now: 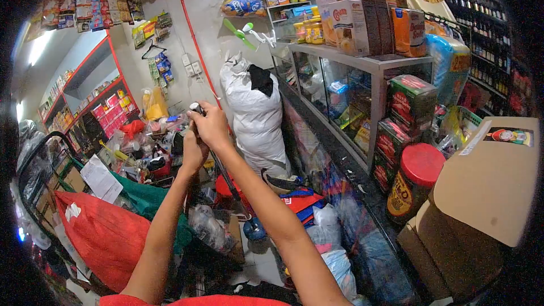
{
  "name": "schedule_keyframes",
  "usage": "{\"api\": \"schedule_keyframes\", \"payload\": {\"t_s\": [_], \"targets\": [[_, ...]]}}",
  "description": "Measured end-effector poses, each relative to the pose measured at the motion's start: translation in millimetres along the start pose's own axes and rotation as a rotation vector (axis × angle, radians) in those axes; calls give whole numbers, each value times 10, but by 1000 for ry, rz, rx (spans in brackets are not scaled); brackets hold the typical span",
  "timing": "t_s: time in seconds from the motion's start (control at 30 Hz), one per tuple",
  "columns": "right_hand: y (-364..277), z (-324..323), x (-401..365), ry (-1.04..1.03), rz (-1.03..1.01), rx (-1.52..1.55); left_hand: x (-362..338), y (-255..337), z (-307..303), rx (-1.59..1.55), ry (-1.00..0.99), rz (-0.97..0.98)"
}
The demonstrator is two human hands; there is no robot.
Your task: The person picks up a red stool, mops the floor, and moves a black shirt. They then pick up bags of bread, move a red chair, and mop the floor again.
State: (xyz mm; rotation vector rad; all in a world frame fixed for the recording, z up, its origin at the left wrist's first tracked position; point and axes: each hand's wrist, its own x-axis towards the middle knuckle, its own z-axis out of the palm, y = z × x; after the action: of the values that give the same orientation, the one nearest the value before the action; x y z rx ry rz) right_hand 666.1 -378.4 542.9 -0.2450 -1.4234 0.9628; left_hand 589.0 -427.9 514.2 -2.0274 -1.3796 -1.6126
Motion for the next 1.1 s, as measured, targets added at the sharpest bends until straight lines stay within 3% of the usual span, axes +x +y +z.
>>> {"api": "schedule_keyframes", "payload": {"t_s": [0.17, 0.23, 0.4, 0.47, 0.5, 0.53, 0.57, 0.63, 0.67, 0.7, 0.73, 0.8, 0.87, 0.9, 1.0, 1.1], "targets": [[184, 70, -133, -53, 108, -155, -232, -264, -60, -11, -17, -51], [319, 116, -243, -91, 150, -186, -383, -371, -116, -38, -68, -212], [964, 253, -635, -329, 277, -302, -1029, -1059, -245, 91, -141, -373], [875, 201, -806, -401, 362, -172, -1488, -1530, -297, 108, -177, -578], [992, 182, -916, -395, 263, -288, -1787, -1726, -348, 68, -175, -668], [1052, 120, -1003, -436, 287, -320, -2112, -1880, -424, 33, -170, -760], [1034, 65, -1103, -457, 408, -231, -2425, -1994, -494, 88, -119, -859], [1255, -81, -1326, -497, 370, -265, -2878, -2387, -645, 24, 275, -1022], [1041, -136, -1366, -563, 729, -196, -2960, -2505, -694, -88, 462, -1140], [1390, -178, -1582, -513, 528, -172, -2910, -2402, -765, -101, 458, -1184], [1407, -193, -1687, -536, 534, -175, -2896, -2306, -782, -103, 477, -1197], [1388, -165, -1849, -529, 868, -117, -2775, -2179, -693, 32, 387, -1104], [1365, -78, -2022, -497, 893, -22, -2914, -2384, -450, -83, 352, -1067], [1415, -53, -2131, -469, 957, 2, -3151, -2661, -301, -388, 302, -1164], [1620, 38, -2447, -340, 973, 6, -2802, -1965, -142, -207, 239, -1078], [1647, 147, -2531, -252, 1018, -1, -2956, -1883, 78, -221, 367, -998]]}}
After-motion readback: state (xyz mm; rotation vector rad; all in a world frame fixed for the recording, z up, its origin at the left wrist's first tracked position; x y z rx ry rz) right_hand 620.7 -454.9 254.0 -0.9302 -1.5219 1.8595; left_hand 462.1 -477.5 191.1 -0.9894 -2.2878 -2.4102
